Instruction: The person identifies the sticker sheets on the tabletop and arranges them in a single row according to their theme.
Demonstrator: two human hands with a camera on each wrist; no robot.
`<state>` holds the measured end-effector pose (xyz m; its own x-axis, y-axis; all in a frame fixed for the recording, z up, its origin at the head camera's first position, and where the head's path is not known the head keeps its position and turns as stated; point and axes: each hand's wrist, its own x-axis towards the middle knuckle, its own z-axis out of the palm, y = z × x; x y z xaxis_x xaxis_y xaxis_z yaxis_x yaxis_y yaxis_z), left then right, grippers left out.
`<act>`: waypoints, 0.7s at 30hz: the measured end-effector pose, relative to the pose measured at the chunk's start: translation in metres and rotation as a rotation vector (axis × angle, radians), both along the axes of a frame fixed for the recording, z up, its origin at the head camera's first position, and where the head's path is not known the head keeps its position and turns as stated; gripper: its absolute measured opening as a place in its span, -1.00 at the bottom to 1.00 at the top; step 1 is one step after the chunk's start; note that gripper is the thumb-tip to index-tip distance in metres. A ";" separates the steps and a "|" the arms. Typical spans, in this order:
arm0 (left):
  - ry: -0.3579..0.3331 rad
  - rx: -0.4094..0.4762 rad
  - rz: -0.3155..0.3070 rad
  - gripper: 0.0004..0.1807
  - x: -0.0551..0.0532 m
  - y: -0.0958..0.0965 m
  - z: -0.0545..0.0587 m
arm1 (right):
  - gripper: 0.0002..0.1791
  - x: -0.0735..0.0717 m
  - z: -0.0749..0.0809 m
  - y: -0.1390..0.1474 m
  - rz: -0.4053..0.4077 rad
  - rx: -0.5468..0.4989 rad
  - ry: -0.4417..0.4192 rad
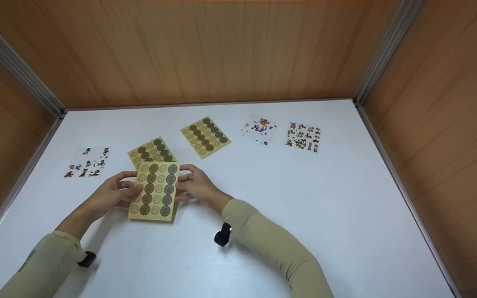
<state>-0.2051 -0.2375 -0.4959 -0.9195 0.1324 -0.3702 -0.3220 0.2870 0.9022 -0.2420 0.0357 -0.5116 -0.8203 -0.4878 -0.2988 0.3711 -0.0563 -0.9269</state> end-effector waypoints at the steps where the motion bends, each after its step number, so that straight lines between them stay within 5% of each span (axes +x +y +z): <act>1: -0.004 -0.015 0.002 -0.31 0.002 -0.006 0.003 | -0.38 0.002 0.000 -0.007 0.010 0.001 0.001; 7: 0.003 -0.132 0.025 -0.32 0.014 -0.035 0.012 | -0.34 0.011 -0.004 -0.048 0.019 0.026 0.007; 21: 0.020 -0.389 0.092 -0.33 0.024 -0.071 0.005 | -0.10 0.018 -0.011 -0.101 0.077 0.077 0.042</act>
